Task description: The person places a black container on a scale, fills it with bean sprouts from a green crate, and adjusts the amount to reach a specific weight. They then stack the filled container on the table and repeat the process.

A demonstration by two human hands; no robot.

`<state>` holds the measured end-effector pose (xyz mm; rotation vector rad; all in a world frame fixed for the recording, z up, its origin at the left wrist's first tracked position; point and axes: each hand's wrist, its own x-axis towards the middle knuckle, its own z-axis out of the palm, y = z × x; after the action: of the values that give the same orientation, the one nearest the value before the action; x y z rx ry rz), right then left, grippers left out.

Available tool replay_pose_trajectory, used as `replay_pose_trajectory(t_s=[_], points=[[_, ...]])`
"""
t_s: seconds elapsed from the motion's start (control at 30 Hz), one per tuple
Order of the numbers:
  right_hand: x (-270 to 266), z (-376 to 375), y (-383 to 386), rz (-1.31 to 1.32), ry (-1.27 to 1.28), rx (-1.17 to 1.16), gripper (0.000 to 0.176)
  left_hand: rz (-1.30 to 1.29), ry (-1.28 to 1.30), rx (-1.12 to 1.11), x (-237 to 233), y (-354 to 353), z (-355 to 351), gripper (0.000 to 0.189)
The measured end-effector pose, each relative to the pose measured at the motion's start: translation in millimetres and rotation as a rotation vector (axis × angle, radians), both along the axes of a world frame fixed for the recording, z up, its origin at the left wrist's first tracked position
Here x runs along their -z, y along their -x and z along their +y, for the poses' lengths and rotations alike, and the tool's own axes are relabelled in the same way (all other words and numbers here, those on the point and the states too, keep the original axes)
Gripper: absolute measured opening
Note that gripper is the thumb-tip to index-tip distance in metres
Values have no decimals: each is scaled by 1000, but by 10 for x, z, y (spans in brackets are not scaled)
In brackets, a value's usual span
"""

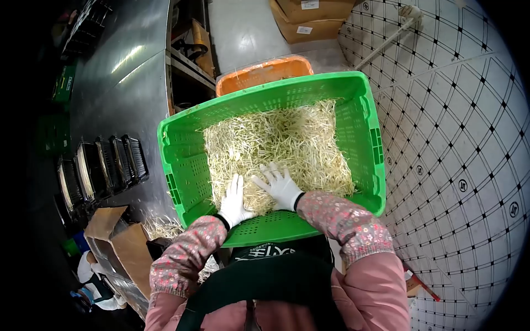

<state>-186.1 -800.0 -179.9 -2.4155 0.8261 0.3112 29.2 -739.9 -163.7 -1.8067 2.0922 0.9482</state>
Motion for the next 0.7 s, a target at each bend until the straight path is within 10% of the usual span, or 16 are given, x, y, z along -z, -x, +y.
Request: replay_pose_trajectory(t_s=[0.27,0.43,0.6,0.7], points=[[36,-575,-83,-74,-192,262,87,232,-255,-461,-20,-93,-483,65],[155,-897,327,-296,-51,428,55,80,-16,-109,-514,-251,-389,40],[-273,-1139,177,-500,68,581,43,-25,148,287,-440,-327,-122,49],[-289,-931,-378,-149,-51,351,56,147,55,370,-610,-116,-241,73]])
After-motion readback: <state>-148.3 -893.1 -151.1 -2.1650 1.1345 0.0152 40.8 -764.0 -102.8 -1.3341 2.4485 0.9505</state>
